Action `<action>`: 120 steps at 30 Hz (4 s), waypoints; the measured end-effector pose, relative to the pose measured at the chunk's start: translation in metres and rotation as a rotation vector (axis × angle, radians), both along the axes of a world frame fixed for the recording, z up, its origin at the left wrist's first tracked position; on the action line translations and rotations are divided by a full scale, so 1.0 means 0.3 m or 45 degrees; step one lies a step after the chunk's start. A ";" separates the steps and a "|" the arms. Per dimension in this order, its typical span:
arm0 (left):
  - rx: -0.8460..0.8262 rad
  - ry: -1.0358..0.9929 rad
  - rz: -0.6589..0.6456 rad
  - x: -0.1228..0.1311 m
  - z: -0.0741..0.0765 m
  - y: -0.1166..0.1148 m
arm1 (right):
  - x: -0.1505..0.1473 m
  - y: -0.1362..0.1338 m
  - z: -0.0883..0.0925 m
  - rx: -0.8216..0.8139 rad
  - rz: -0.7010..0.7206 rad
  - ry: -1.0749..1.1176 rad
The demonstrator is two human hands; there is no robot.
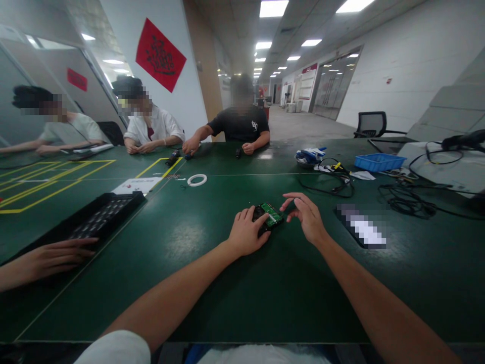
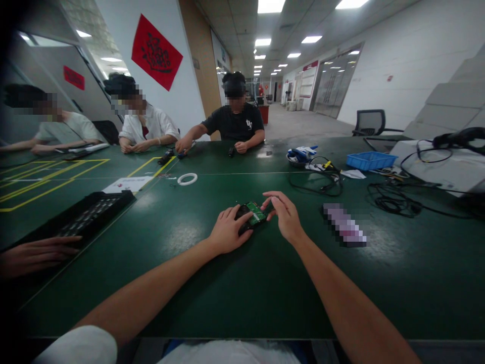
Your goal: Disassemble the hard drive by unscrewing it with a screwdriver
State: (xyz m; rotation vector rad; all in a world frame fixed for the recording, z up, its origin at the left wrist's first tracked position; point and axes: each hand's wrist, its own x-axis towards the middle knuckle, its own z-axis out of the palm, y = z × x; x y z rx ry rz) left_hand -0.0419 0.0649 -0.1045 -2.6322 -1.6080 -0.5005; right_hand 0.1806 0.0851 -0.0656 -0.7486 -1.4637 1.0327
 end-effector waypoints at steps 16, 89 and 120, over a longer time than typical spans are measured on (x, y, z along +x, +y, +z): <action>0.034 -0.001 -0.015 -0.002 -0.006 0.001 | 0.013 0.026 -0.039 -0.020 -0.001 0.105; 0.048 -0.098 -0.068 0.015 -0.014 0.090 | -0.120 0.049 0.327 0.310 -0.340 -2.174; 0.041 -0.079 -0.070 0.013 -0.017 0.087 | -0.073 0.054 0.352 0.320 -0.077 -2.123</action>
